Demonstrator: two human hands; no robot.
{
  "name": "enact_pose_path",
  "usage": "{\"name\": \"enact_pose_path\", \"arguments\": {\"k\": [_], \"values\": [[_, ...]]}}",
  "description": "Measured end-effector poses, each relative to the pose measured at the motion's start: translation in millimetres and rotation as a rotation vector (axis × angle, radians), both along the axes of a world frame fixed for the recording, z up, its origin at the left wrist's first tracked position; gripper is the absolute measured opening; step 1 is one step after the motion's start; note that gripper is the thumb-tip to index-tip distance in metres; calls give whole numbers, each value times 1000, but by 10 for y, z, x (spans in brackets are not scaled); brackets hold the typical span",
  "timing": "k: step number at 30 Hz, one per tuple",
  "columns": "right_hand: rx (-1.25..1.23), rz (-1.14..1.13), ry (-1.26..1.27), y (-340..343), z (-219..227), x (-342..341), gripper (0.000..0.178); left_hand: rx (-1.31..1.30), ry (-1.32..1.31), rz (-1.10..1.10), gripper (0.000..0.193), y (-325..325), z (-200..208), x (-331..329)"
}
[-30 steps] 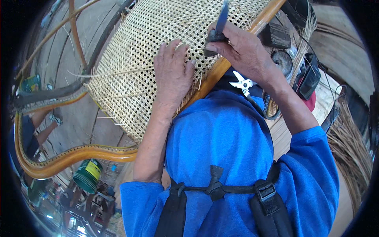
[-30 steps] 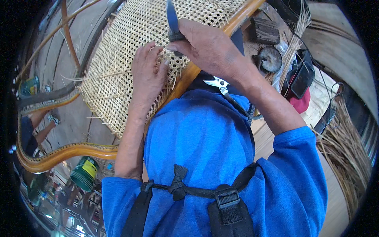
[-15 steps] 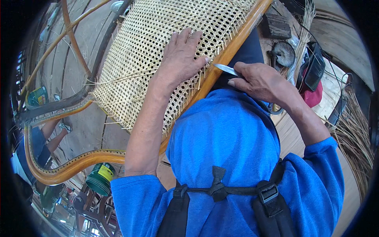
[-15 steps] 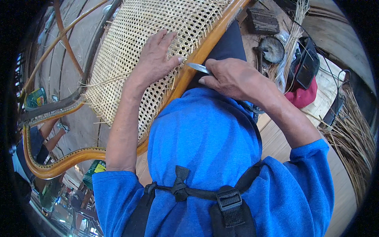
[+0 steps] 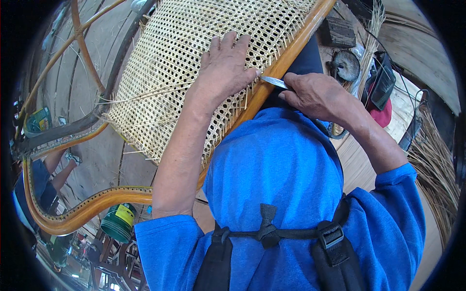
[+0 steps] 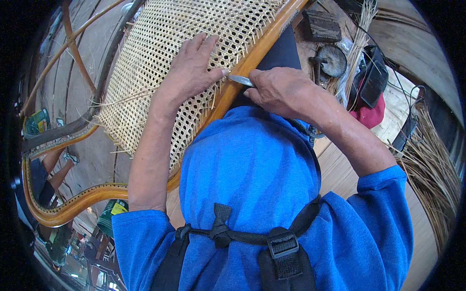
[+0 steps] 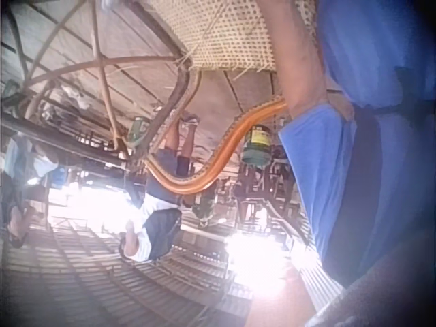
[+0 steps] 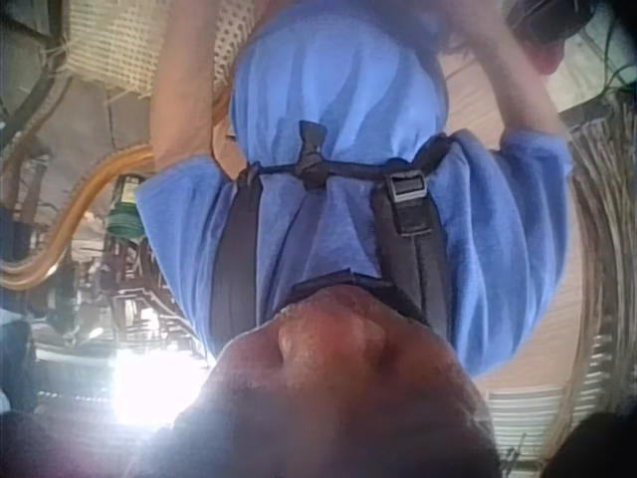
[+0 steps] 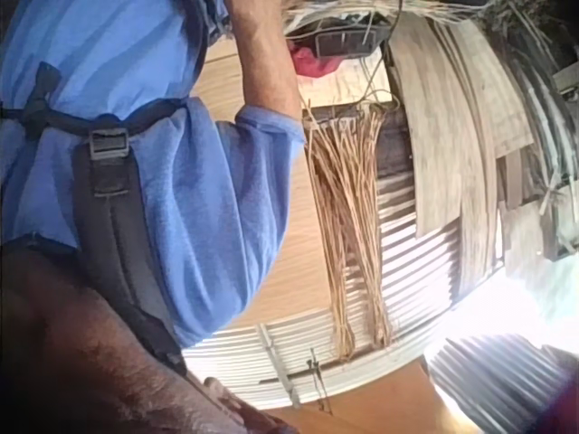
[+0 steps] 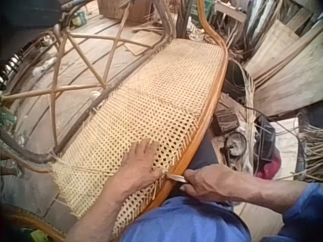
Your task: Weaving rattan strips into a chair frame to create or repair a seat surface.
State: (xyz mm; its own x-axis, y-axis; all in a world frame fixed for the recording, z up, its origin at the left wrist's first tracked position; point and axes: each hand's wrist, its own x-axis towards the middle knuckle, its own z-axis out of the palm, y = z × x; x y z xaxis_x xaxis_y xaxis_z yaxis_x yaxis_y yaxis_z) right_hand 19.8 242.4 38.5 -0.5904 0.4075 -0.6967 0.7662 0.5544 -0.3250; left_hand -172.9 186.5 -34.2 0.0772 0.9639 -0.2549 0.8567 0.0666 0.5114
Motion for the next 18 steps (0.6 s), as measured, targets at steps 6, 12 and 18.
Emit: {"name": "enact_pose_path", "arguments": {"k": [6, 12, 18], "values": [[46, 142, 82, 57, 98, -107, 31, 25, 33, -2, 75, -9, 8, 36], [-95, 55, -55, 322, 250, -256, 34, 185, -307, 146, 61, -177, -16, -84], [89, -279, 621, 142, 162, -82, 38, 246, 28, 317, 26, -865, 101, -164]]}}
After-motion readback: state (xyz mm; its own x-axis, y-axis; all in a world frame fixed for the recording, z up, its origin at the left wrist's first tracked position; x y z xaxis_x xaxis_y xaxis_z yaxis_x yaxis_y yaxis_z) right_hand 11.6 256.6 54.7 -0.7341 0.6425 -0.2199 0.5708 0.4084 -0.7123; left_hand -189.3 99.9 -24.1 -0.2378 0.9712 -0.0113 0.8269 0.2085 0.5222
